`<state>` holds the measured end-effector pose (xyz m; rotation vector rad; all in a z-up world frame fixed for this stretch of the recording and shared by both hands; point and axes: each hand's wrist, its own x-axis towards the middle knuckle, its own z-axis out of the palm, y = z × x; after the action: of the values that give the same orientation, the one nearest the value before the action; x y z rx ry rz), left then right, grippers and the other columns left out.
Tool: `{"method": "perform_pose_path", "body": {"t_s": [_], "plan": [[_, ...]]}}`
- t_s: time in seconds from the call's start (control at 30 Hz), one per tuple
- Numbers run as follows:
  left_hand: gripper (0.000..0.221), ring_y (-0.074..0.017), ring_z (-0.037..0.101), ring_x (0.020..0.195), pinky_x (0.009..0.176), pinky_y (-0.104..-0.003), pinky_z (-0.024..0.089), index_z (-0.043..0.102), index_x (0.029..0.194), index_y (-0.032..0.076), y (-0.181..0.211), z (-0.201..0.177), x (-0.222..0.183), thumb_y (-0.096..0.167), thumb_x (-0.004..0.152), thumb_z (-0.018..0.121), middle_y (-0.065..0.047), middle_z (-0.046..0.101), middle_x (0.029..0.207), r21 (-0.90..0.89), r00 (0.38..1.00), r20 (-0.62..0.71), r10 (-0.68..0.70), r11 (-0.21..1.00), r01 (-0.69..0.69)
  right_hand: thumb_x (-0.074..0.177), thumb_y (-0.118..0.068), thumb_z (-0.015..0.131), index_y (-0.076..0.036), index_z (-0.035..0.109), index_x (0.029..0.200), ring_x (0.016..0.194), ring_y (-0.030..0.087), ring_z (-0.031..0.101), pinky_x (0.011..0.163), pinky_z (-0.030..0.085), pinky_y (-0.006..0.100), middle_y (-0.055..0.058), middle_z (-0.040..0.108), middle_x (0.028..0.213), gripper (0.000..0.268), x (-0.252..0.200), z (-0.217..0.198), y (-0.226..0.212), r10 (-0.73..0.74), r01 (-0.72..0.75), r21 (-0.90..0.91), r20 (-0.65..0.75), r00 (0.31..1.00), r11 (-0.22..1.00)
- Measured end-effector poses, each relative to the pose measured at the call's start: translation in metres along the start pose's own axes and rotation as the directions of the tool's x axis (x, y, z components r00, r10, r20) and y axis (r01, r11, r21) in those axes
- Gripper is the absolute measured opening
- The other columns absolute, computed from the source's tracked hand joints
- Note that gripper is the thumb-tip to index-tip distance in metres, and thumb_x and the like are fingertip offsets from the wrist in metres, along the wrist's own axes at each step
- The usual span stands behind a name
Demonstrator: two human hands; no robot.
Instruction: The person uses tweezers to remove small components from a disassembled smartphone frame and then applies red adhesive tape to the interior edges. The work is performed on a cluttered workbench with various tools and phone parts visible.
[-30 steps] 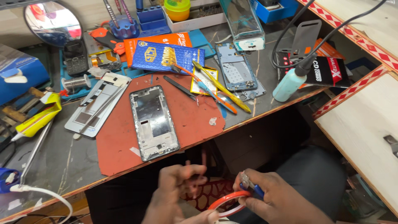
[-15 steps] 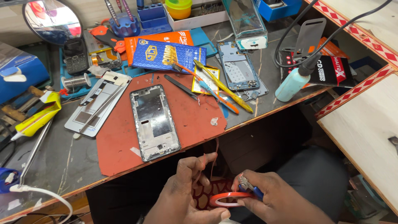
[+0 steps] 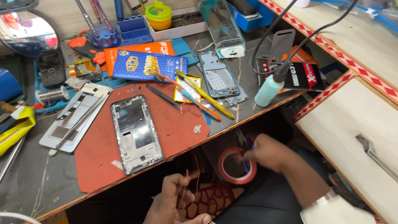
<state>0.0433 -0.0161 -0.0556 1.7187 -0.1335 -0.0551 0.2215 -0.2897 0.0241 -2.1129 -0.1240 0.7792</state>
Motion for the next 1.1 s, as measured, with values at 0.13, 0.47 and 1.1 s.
{"method": "perform_pose_path", "body": {"t_s": [0.13,0.47,1.1], "plan": [[0.076,-0.0059,0.062,0.072,0.071,-0.023,0.057,0.035,0.115,0.01,-0.025,0.003,0.01,0.028,0.073,0.095,-0.023,0.062,0.132,-0.009,0.995,0.009,0.1,0.995,-0.1,0.083,-0.028,0.075,-0.011,0.069,0.119,0.111,0.028,0.065,0.098,0.049,0.041,0.013,0.071,0.118,0.04,0.092,-0.018,0.03,-0.095,0.034,-0.65,-0.059,0.994,0.76],[0.05,-0.0169,0.07,0.08,0.065,-0.025,0.053,0.041,0.12,0.002,0.024,-0.016,-0.01,0.012,0.088,0.078,-0.032,0.068,0.127,-0.648,0.974,0.025,-0.226,0.738,0.188,0.089,-0.046,0.067,-0.018,0.067,0.125,0.123,0.032,0.059,0.102,0.047,0.046,0.011,0.064,0.132,0.046,0.071,0.013,0.008,-0.289,-0.097,-0.919,-0.219,0.932,0.381],[0.026,-0.018,0.077,0.089,0.101,-0.027,0.057,0.043,0.103,0.005,0.01,-0.02,-0.041,0.004,0.098,0.069,-0.031,0.079,0.105,-0.525,0.988,-0.151,-0.024,0.849,-0.059,0.09,-0.01,0.08,0.001,0.061,0.093,0.083,0.022,0.065,0.073,0.062,0.042,0.011,0.059,0.089,0.022,-0.079,0.037,-0.042,-0.521,0.432,0.393,0.152,0.84,0.812]]}}
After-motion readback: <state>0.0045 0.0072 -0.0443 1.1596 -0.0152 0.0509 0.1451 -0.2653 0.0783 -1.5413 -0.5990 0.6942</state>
